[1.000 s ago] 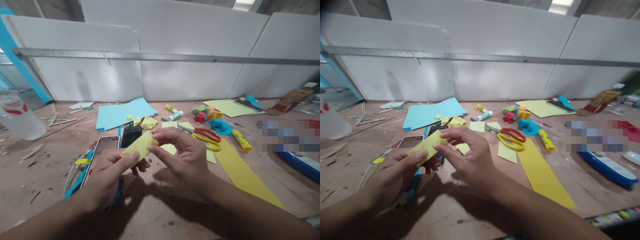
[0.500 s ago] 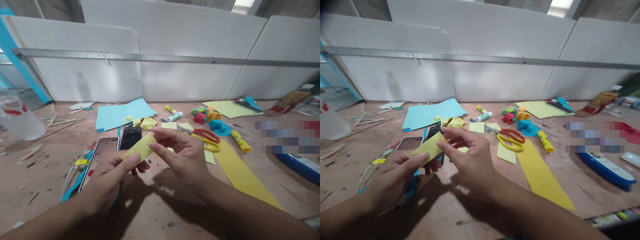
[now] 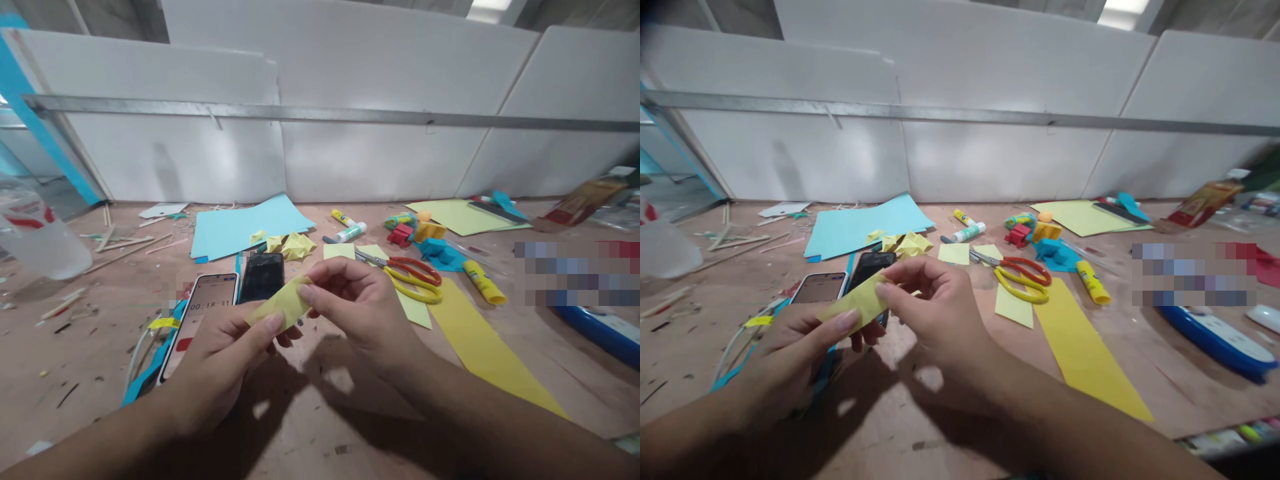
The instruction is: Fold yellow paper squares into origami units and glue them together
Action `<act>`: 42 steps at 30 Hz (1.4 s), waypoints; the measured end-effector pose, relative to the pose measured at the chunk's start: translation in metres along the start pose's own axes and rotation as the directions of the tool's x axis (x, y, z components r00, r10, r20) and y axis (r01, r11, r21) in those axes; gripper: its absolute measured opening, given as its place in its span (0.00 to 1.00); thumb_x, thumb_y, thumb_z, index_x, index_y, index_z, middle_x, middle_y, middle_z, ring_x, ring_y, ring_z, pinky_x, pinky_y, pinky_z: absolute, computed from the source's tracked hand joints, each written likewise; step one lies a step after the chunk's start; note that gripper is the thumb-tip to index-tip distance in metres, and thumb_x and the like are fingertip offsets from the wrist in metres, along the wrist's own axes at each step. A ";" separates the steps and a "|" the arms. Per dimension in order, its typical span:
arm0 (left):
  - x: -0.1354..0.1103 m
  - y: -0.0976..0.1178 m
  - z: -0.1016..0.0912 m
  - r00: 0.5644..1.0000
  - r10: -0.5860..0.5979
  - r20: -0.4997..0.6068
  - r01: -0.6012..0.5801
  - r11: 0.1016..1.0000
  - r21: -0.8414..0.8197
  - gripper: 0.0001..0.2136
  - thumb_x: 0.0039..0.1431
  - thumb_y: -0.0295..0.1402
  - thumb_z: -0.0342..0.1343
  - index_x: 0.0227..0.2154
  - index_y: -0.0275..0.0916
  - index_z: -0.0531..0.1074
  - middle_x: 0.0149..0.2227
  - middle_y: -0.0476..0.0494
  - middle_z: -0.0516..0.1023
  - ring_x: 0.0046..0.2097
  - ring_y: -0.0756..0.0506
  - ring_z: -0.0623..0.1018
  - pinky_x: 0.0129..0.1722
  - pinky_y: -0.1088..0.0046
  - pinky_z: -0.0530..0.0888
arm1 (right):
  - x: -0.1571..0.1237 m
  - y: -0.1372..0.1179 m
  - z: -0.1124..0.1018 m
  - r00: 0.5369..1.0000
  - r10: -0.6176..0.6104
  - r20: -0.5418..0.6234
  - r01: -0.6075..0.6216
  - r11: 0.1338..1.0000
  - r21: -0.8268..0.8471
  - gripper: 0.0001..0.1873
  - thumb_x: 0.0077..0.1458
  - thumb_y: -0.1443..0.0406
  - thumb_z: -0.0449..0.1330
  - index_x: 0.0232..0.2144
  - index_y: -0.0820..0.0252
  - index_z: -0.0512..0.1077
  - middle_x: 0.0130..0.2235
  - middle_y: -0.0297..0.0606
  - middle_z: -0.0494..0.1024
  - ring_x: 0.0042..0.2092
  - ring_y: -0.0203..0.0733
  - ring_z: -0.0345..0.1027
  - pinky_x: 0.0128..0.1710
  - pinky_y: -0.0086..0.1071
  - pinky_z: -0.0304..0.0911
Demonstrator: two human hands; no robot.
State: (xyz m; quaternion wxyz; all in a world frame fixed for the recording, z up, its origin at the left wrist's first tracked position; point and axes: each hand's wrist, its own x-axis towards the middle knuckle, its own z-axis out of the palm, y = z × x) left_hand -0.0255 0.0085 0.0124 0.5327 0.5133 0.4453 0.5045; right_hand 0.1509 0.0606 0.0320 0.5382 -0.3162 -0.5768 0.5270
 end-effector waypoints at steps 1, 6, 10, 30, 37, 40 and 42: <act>0.000 0.001 0.000 1.000 -0.003 0.005 0.003 1.000 -0.009 0.16 0.62 0.43 0.62 0.23 0.39 0.82 0.30 0.43 0.83 0.35 0.44 0.77 0.37 0.71 0.70 | 0.000 -0.001 -0.001 0.999 -0.030 0.029 0.030 0.999 -0.025 0.05 0.48 0.68 0.73 0.28 0.57 0.80 0.29 0.34 0.82 0.28 0.37 0.76 0.27 0.29 0.72; 0.002 0.002 -0.002 1.000 -0.006 0.016 0.007 0.995 -0.098 0.14 0.61 0.41 0.62 0.25 0.39 0.83 0.29 0.43 0.82 0.34 0.43 0.76 0.36 0.70 0.71 | -0.001 -0.003 -0.006 0.909 -0.350 0.224 0.397 0.892 -0.217 0.09 0.51 0.74 0.70 0.30 0.54 0.83 0.30 0.35 0.84 0.33 0.39 0.77 0.33 0.32 0.73; 0.004 0.000 -0.005 0.999 -0.002 0.036 0.006 0.992 -0.125 0.12 0.61 0.39 0.62 0.27 0.39 0.84 0.28 0.43 0.82 0.33 0.44 0.76 0.35 0.70 0.72 | 0.001 -0.003 -0.009 0.861 -0.406 0.306 0.487 0.832 -0.266 0.06 0.54 0.71 0.70 0.33 0.54 0.84 0.29 0.35 0.83 0.31 0.39 0.77 0.35 0.33 0.74; 0.004 -0.002 -0.003 0.998 0.042 0.049 -0.046 0.995 0.087 0.15 0.70 0.42 0.55 0.32 0.40 0.80 0.30 0.48 0.80 0.34 0.48 0.75 0.34 0.74 0.70 | 0.004 -0.004 -0.001 0.984 0.149 0.102 -0.148 0.989 -0.013 0.08 0.44 0.64 0.78 0.25 0.59 0.83 0.27 0.35 0.83 0.28 0.36 0.74 0.30 0.29 0.71; 0.004 -0.006 -0.005 0.998 0.026 0.055 -0.033 0.990 0.137 0.16 0.71 0.42 0.53 0.32 0.40 0.79 0.29 0.49 0.80 0.32 0.48 0.74 0.32 0.74 0.69 | 0.004 -0.003 0.001 0.963 0.262 0.070 -0.267 0.959 0.091 0.12 0.34 0.70 0.80 0.23 0.60 0.82 0.25 0.32 0.82 0.27 0.34 0.75 0.29 0.25 0.71; 0.005 -0.004 -0.004 0.999 0.015 0.036 -0.021 0.984 0.175 0.16 0.70 0.43 0.54 0.33 0.40 0.80 0.29 0.49 0.80 0.31 0.48 0.74 0.32 0.73 0.69 | 0.004 -0.003 0.002 0.961 0.267 0.072 -0.274 0.953 0.130 0.13 0.34 0.70 0.80 0.22 0.60 0.80 0.23 0.30 0.80 0.26 0.33 0.73 0.28 0.25 0.70; 0.005 -0.003 -0.004 0.999 0.019 0.033 -0.026 0.979 0.201 0.16 0.70 0.44 0.54 0.33 0.39 0.80 0.29 0.48 0.80 0.31 0.48 0.74 0.32 0.73 0.69 | 0.004 -0.002 0.003 0.960 0.274 0.060 -0.280 0.949 0.143 0.13 0.34 0.71 0.80 0.21 0.61 0.79 0.23 0.30 0.80 0.25 0.32 0.73 0.27 0.24 0.69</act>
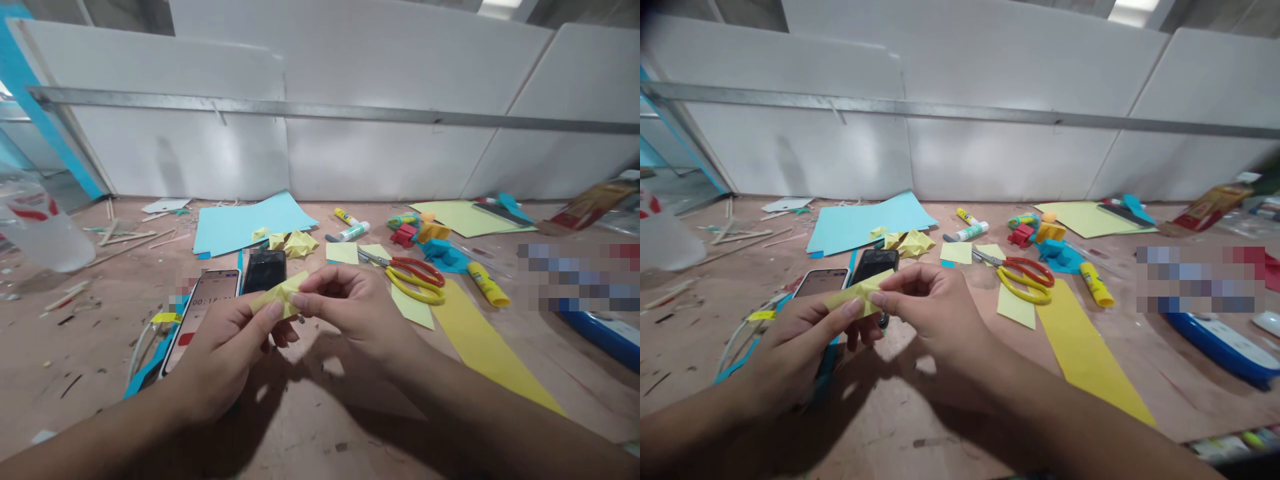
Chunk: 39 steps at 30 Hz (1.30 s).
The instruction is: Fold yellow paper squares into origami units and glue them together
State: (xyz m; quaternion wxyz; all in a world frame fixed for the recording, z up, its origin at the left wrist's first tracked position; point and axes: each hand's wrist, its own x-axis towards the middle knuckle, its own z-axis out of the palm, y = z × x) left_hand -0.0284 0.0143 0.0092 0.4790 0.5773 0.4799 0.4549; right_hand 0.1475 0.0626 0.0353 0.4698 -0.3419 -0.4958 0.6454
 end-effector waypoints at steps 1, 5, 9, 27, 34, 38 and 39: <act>0.000 0.000 0.000 1.000 0.003 0.000 -0.003 1.000 0.009 0.16 0.70 0.44 0.53 0.32 0.39 0.79 0.29 0.48 0.79 0.31 0.48 0.74 0.31 0.73 0.69 | 0.000 0.001 0.000 1.000 0.006 -0.009 -0.006 1.000 0.007 0.14 0.33 0.72 0.80 0.21 0.61 0.79 0.23 0.30 0.80 0.26 0.32 0.73 0.28 0.24 0.69; -0.001 0.000 -0.001 0.999 0.021 0.028 -0.023 0.998 0.067 0.18 0.71 0.44 0.50 0.31 0.39 0.78 0.29 0.48 0.78 0.31 0.48 0.73 0.32 0.73 0.69 | 0.002 0.007 0.000 1.000 0.026 -0.018 -0.025 0.999 0.044 0.14 0.33 0.72 0.80 0.23 0.61 0.79 0.24 0.30 0.80 0.27 0.33 0.74 0.30 0.25 0.69; -0.002 0.000 0.001 1.000 0.009 0.030 -0.012 0.996 0.093 0.18 0.71 0.46 0.51 0.31 0.39 0.77 0.29 0.48 0.78 0.31 0.49 0.74 0.32 0.75 0.70 | 0.002 0.009 0.000 0.999 0.028 -0.033 -0.026 0.998 0.050 0.16 0.31 0.72 0.80 0.23 0.60 0.78 0.26 0.30 0.81 0.29 0.33 0.74 0.32 0.26 0.69; -0.001 0.012 0.009 0.963 -0.214 0.167 0.240 0.958 -0.157 0.11 0.61 0.36 0.61 0.26 0.37 0.77 0.24 0.46 0.81 0.25 0.48 0.81 0.26 0.75 0.74 | 0.004 -0.001 -0.012 0.952 0.245 0.184 -0.199 0.951 -0.235 0.16 0.46 0.55 0.75 0.27 0.63 0.83 0.29 0.38 0.82 0.30 0.35 0.72 0.33 0.29 0.65; 0.000 0.011 0.010 0.954 -0.234 0.188 0.265 0.950 -0.167 0.11 0.63 0.38 0.61 0.28 0.37 0.76 0.26 0.45 0.82 0.26 0.48 0.80 0.27 0.75 0.73 | 0.004 -0.002 -0.010 0.973 0.206 0.102 -0.164 0.933 -0.321 0.12 0.46 0.59 0.73 0.25 0.62 0.82 0.28 0.36 0.81 0.30 0.36 0.69 0.31 0.30 0.63; -0.002 0.008 0.008 0.963 -0.200 0.179 0.228 0.962 -0.153 0.11 0.62 0.38 0.62 0.29 0.37 0.76 0.27 0.46 0.81 0.27 0.49 0.77 0.28 0.75 0.71 | -0.001 0.004 -0.002 0.997 0.080 0.019 -0.068 0.933 -0.354 0.10 0.50 0.60 0.70 0.25 0.61 0.80 0.28 0.36 0.81 0.31 0.38 0.70 0.30 0.30 0.64; -0.002 0.007 0.007 0.967 -0.183 0.177 0.211 0.965 -0.156 0.11 0.63 0.39 0.62 0.29 0.37 0.76 0.27 0.46 0.80 0.27 0.49 0.76 0.28 0.75 0.70 | -0.003 0.006 -0.001 0.999 0.051 0.015 -0.042 0.935 -0.353 0.10 0.50 0.60 0.70 0.25 0.60 0.80 0.28 0.36 0.81 0.31 0.38 0.71 0.30 0.30 0.65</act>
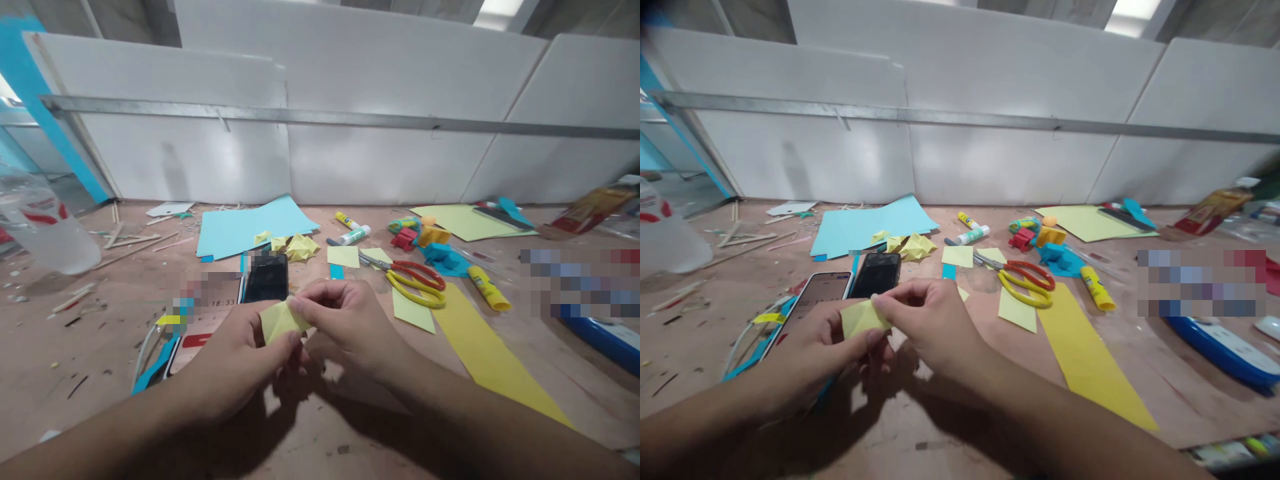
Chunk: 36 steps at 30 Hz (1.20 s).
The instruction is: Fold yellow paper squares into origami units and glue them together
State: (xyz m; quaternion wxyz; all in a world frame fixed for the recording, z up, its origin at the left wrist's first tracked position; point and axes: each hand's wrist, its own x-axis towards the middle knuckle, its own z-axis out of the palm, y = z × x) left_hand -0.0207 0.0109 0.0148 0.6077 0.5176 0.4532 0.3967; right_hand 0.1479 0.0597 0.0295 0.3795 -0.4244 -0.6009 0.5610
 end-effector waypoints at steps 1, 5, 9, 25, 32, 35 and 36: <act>0.000 -0.001 -0.001 1.000 0.019 0.003 -0.019 1.000 -0.003 0.12 0.64 0.40 0.61 0.29 0.37 0.76 0.27 0.46 0.79 0.28 0.49 0.76 0.29 0.74 0.71 | -0.001 0.001 0.001 1.000 -0.019 -0.009 0.019 1.000 0.002 0.10 0.50 0.60 0.70 0.25 0.60 0.80 0.28 0.36 0.80 0.31 0.38 0.71 0.30 0.30 0.65; 0.000 -0.002 -0.002 0.998 0.063 0.003 -0.063 0.998 -0.012 0.17 0.67 0.42 0.57 0.28 0.35 0.79 0.28 0.42 0.82 0.30 0.47 0.78 0.32 0.73 0.73 | -0.005 0.000 0.004 0.999 -0.035 0.022 0.034 0.997 0.068 0.11 0.51 0.59 0.71 0.24 0.60 0.79 0.26 0.36 0.79 0.27 0.37 0.70 0.27 0.31 0.65; 0.002 0.001 -0.003 0.997 0.068 -0.047 -0.070 0.997 -0.042 0.17 0.66 0.42 0.58 0.27 0.35 0.80 0.27 0.42 0.82 0.29 0.47 0.78 0.31 0.74 0.73 | -0.003 -0.001 -0.001 0.994 -0.075 0.082 0.067 0.993 0.095 0.12 0.53 0.58 0.71 0.27 0.61 0.79 0.27 0.36 0.80 0.28 0.37 0.72 0.30 0.31 0.67; -0.005 0.000 -0.005 0.978 0.181 -0.102 -0.164 0.974 0.156 0.22 0.72 0.47 0.47 0.33 0.36 0.78 0.27 0.45 0.78 0.32 0.47 0.76 0.32 0.73 0.70 | -0.005 -0.004 -0.002 0.998 0.017 0.058 -0.017 1.000 -0.004 0.14 0.52 0.56 0.71 0.24 0.60 0.77 0.26 0.35 0.78 0.29 0.38 0.69 0.31 0.32 0.65; -0.004 -0.001 -0.005 0.977 0.197 -0.077 -0.180 0.965 0.192 0.22 0.72 0.47 0.46 0.30 0.37 0.76 0.28 0.44 0.78 0.32 0.46 0.76 0.33 0.71 0.71 | -0.006 -0.003 -0.001 0.997 -0.061 0.049 0.061 0.998 0.001 0.14 0.54 0.57 0.70 0.24 0.60 0.78 0.27 0.35 0.79 0.31 0.39 0.71 0.32 0.31 0.66; -0.003 -0.002 -0.005 0.979 0.197 -0.058 -0.181 0.961 0.211 0.22 0.72 0.47 0.47 0.30 0.38 0.76 0.28 0.45 0.79 0.32 0.46 0.76 0.34 0.72 0.72 | -0.005 -0.004 0.000 0.998 -0.060 0.018 0.060 0.998 -0.008 0.12 0.53 0.59 0.70 0.22 0.60 0.77 0.26 0.35 0.79 0.30 0.38 0.72 0.31 0.31 0.66; -0.003 -0.002 -0.005 0.978 0.201 -0.051 -0.185 0.957 0.222 0.22 0.72 0.47 0.48 0.30 0.38 0.76 0.28 0.45 0.79 0.32 0.46 0.77 0.34 0.72 0.72 | -0.005 -0.004 0.000 0.998 -0.062 0.003 0.062 0.998 -0.013 0.12 0.53 0.61 0.70 0.22 0.60 0.77 0.25 0.34 0.79 0.29 0.38 0.72 0.30 0.30 0.66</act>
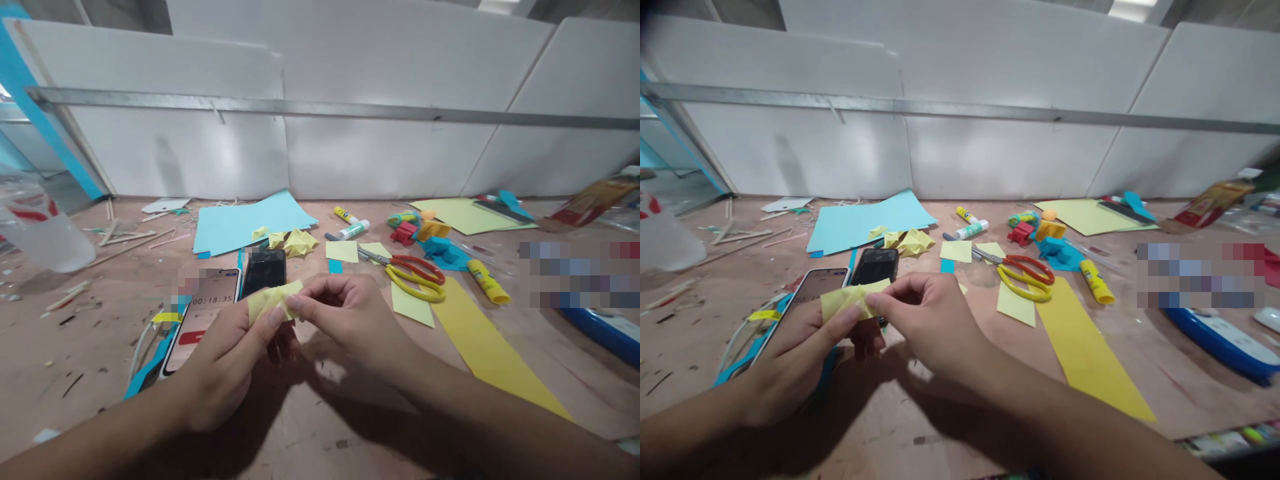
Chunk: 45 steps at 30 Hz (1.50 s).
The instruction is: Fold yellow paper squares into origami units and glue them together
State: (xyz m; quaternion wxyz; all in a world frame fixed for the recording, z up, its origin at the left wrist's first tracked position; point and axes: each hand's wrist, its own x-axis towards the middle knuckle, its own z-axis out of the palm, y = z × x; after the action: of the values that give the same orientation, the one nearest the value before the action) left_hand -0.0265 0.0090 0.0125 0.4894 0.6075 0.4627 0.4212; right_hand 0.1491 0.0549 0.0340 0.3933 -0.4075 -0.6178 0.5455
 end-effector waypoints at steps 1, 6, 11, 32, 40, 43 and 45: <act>0.000 0.000 0.000 1.000 0.007 0.002 -0.007 1.000 0.006 0.21 0.72 0.47 0.49 0.30 0.38 0.77 0.28 0.45 0.79 0.32 0.47 0.77 0.34 0.73 0.72 | 0.000 -0.001 0.000 1.000 -0.003 -0.003 0.003 1.000 0.006 0.12 0.53 0.61 0.70 0.22 0.59 0.77 0.25 0.34 0.79 0.29 0.38 0.72 0.29 0.30 0.66; 0.003 0.001 -0.001 1.000 -0.018 0.022 0.019 0.999 -0.038 0.21 0.72 0.45 0.50 0.29 0.38 0.78 0.27 0.45 0.80 0.30 0.48 0.77 0.32 0.75 0.72 | 0.000 -0.001 0.002 0.990 -0.019 0.142 -0.009 0.981 0.192 0.14 0.57 0.60 0.69 0.23 0.59 0.76 0.21 0.33 0.78 0.26 0.38 0.74 0.31 0.31 0.69; 0.003 0.002 -0.002 0.998 -0.006 0.064 0.007 1.000 -0.023 0.20 0.71 0.43 0.51 0.27 0.38 0.78 0.28 0.45 0.79 0.32 0.47 0.78 0.34 0.74 0.73 | -0.003 0.003 0.004 0.982 -0.015 0.187 -0.046 0.947 0.318 0.10 0.55 0.60 0.71 0.28 0.57 0.77 0.21 0.31 0.77 0.24 0.39 0.73 0.27 0.32 0.69; 0.003 -0.005 -0.002 0.995 -0.090 -0.051 0.069 0.941 -0.331 0.13 0.64 0.42 0.63 0.31 0.37 0.82 0.26 0.48 0.82 0.29 0.51 0.77 0.28 0.80 0.71 | 0.005 0.002 -0.002 0.998 0.015 0.060 -0.026 0.984 0.177 0.08 0.48 0.63 0.74 0.30 0.61 0.84 0.25 0.32 0.80 0.28 0.33 0.71 0.31 0.28 0.66; 0.004 -0.007 -0.004 0.998 -0.033 -0.062 0.016 0.967 -0.254 0.18 0.64 0.49 0.60 0.30 0.38 0.80 0.27 0.47 0.79 0.30 0.48 0.75 0.29 0.75 0.71 | 0.004 0.001 -0.004 0.997 -0.065 0.034 0.063 0.996 0.066 0.12 0.47 0.66 0.75 0.33 0.60 0.78 0.22 0.26 0.74 0.25 0.31 0.68 0.24 0.23 0.61; 0.003 -0.006 -0.007 0.997 -0.027 -0.079 0.015 0.990 -0.138 0.19 0.67 0.48 0.57 0.28 0.38 0.78 0.26 0.47 0.78 0.29 0.49 0.74 0.28 0.76 0.68 | 0.003 0.000 -0.004 0.997 -0.063 0.054 0.057 0.993 0.106 0.15 0.43 0.69 0.77 0.32 0.59 0.76 0.23 0.26 0.75 0.25 0.31 0.70 0.24 0.22 0.62; 0.002 -0.006 -0.007 0.994 -0.009 -0.112 -0.004 0.993 -0.122 0.19 0.67 0.47 0.57 0.27 0.38 0.78 0.25 0.47 0.78 0.28 0.49 0.73 0.28 0.75 0.67 | 0.004 -0.001 -0.003 0.997 -0.046 0.058 0.036 0.987 0.158 0.16 0.41 0.71 0.77 0.31 0.59 0.75 0.22 0.26 0.76 0.24 0.31 0.71 0.24 0.21 0.64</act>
State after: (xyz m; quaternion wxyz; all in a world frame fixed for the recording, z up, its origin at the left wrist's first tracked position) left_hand -0.0337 0.0126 0.0083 0.4992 0.5512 0.4637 0.4816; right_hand 0.1505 0.0593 0.0350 0.4161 -0.3453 -0.5930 0.5965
